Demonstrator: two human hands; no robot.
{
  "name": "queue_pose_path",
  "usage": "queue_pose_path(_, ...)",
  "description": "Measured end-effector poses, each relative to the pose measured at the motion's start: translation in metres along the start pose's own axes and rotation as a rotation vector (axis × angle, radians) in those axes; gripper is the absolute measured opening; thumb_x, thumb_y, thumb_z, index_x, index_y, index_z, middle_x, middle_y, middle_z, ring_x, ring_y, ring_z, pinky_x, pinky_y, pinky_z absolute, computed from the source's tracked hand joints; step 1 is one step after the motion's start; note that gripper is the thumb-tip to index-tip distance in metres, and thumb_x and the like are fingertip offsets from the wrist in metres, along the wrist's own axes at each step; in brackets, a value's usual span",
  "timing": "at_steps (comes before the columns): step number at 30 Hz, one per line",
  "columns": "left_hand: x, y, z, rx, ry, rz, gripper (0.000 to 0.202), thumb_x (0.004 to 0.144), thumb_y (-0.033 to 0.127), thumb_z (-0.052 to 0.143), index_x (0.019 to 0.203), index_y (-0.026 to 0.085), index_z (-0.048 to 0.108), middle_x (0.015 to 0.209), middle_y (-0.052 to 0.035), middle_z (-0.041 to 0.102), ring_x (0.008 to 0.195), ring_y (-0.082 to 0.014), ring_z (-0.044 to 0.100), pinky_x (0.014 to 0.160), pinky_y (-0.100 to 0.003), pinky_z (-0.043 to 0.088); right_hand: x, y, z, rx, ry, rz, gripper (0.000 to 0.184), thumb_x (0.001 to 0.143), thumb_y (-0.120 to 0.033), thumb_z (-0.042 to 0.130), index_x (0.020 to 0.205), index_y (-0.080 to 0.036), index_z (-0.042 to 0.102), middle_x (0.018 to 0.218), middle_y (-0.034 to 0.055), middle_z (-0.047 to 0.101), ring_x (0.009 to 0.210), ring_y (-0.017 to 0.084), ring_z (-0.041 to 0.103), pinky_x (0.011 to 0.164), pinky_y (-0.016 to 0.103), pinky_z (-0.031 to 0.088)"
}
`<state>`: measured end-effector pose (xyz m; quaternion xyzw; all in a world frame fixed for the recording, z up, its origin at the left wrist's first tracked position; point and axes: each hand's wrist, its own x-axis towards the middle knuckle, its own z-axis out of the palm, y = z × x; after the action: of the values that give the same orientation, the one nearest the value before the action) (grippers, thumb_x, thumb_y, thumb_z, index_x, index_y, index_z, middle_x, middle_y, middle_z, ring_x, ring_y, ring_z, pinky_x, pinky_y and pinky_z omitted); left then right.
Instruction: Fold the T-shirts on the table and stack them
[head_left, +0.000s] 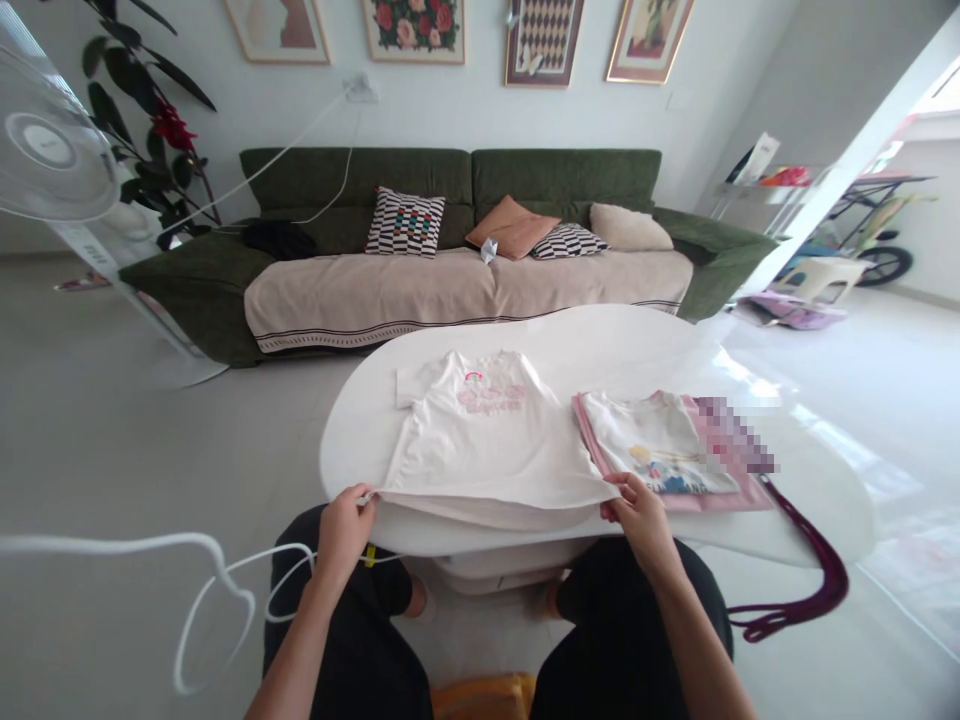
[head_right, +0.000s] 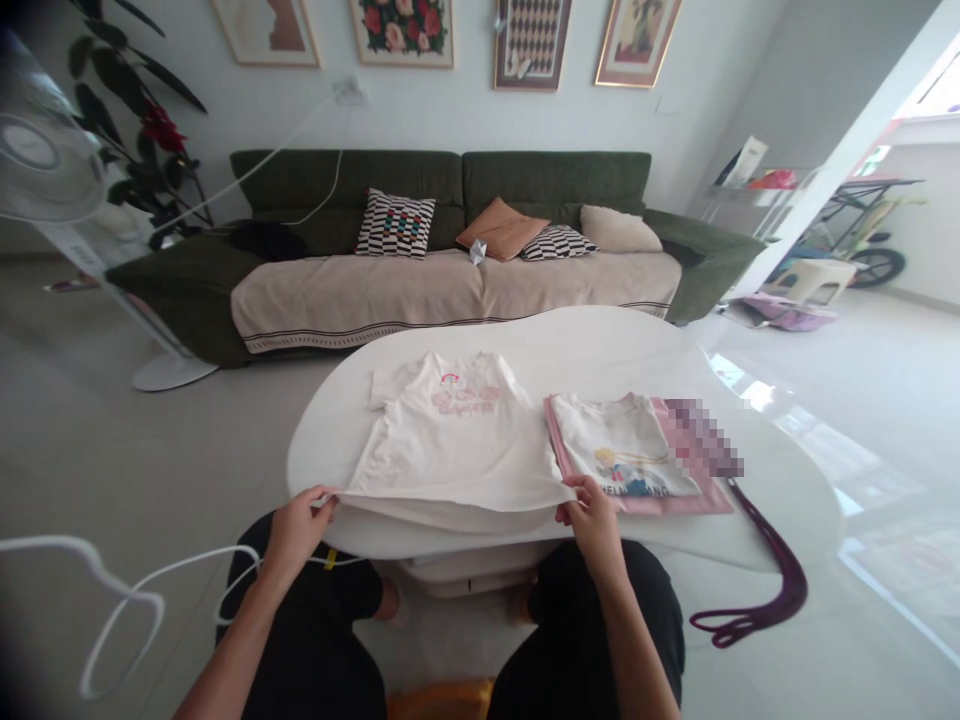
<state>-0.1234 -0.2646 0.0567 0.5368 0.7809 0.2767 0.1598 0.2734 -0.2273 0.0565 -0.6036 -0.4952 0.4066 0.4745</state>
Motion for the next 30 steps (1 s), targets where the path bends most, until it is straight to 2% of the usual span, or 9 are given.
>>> queue_pose_path(5,0.013,-0.007,0.001,-0.522,0.109,-0.057,0.029,0.07,0.037,0.052,0.09,0.017,0.062,0.086,-0.0038,0.067,0.077,-0.0187,0.064,0.073,-0.027,0.049,0.011,0.0,-0.018,-0.063,0.026,-0.047,0.03,0.057,-0.027,0.057,0.085,-0.015,0.058,0.056,-0.0042,0.052,0.048,0.011,0.051,0.049,0.023,0.041)
queue_pose_path(11,0.02,0.003,0.0,-0.684,0.254,-0.076,0.033,0.07,0.033,0.056,0.098,0.016,0.06,0.081,-0.0031,0.065,0.077,-0.0179,0.064,0.078,-0.031,0.05,0.017,-0.008,-0.033,-0.231,0.062,-0.067,0.029,0.062,-0.031,0.056,0.085,-0.015,0.063,0.051,-0.0034,0.052,0.045,0.012,0.051,0.046,0.024,0.04)
queue_pose_path(17,0.02,0.008,-0.007,-0.693,0.308,-0.073,0.029,0.07,0.034,0.057,0.092,0.016,0.06,0.078,-0.0025,0.065,0.076,-0.0179,0.064,0.076,-0.031,0.051,0.006,-0.016,-0.026,0.094,0.054,-0.001,0.031,0.068,-0.035,0.057,0.093,-0.016,0.058,0.068,0.0032,0.064,0.065,0.018,0.062,0.066,0.032,0.049)
queue_pose_path(21,0.013,0.018,-0.02,-0.49,0.252,0.084,0.025,0.074,0.033,0.054,0.09,0.017,0.063,0.089,-0.0049,0.065,0.083,-0.0192,0.062,0.08,-0.031,0.048,0.009,-0.029,-0.026,-0.069,0.233,-0.086,0.03,0.069,-0.039,0.058,0.086,-0.015,0.062,0.075,0.0055,0.064,0.07,0.021,0.062,0.071,0.034,0.048)
queue_pose_path(23,0.005,0.038,-0.026,-0.392,0.23,0.264,0.021,0.076,0.028,0.051,0.09,0.018,0.064,0.098,-0.0059,0.064,0.092,-0.0197,0.059,0.085,-0.031,0.045,0.013,-0.047,-0.016,-0.327,0.391,-0.196,0.027,0.073,-0.037,0.052,0.085,-0.015,0.062,0.07,0.0056,0.062,0.068,0.021,0.06,0.071,0.036,0.046)
queue_pose_path(25,-0.006,0.067,-0.028,-0.351,0.174,0.479,0.021,0.078,0.02,0.047,0.09,0.02,0.065,0.103,-0.0058,0.061,0.099,-0.0191,0.056,0.09,-0.032,0.042,0.012,-0.072,0.006,-0.494,0.435,-0.391,0.025,0.076,-0.028,0.045,0.091,-0.016,0.061,0.076,0.0071,0.063,0.073,0.021,0.059,0.074,0.036,0.044)
queue_pose_path(26,-0.011,0.084,-0.028,-0.349,0.106,0.578,0.023,0.078,0.016,0.045,0.091,0.02,0.065,0.103,-0.0055,0.061,0.099,-0.0184,0.055,0.091,-0.031,0.042,0.008,-0.087,0.021,-0.516,0.359,-0.501,0.027,0.077,-0.023,0.041,0.097,-0.017,0.058,0.083,0.0079,0.063,0.078,0.021,0.059,0.076,0.034,0.044)
queue_pose_path(28,-0.022,0.117,-0.027,-0.367,-0.074,0.71,0.027,0.079,0.013,0.045,0.097,0.022,0.063,0.1,-0.005,0.062,0.098,-0.0176,0.056,0.089,-0.03,0.043,-0.006,-0.114,0.05,-0.484,0.034,-0.681,0.034,0.078,-0.016,0.036,0.108,-0.019,0.052,0.095,0.008,0.062,0.085,0.018,0.059,0.075,0.029,0.044)
queue_pose_path(30,-0.03,0.141,-0.026,-0.415,-0.189,0.737,0.03,0.078,0.014,0.048,0.106,0.023,0.059,0.099,-0.0045,0.062,0.095,-0.0174,0.057,0.086,-0.029,0.045,-0.024,-0.136,0.073,-0.438,-0.274,-0.754,0.037,0.078,-0.012,0.036,0.113,-0.022,0.047,0.098,0.0062,0.062,0.086,0.016,0.059,0.072,0.025,0.045)
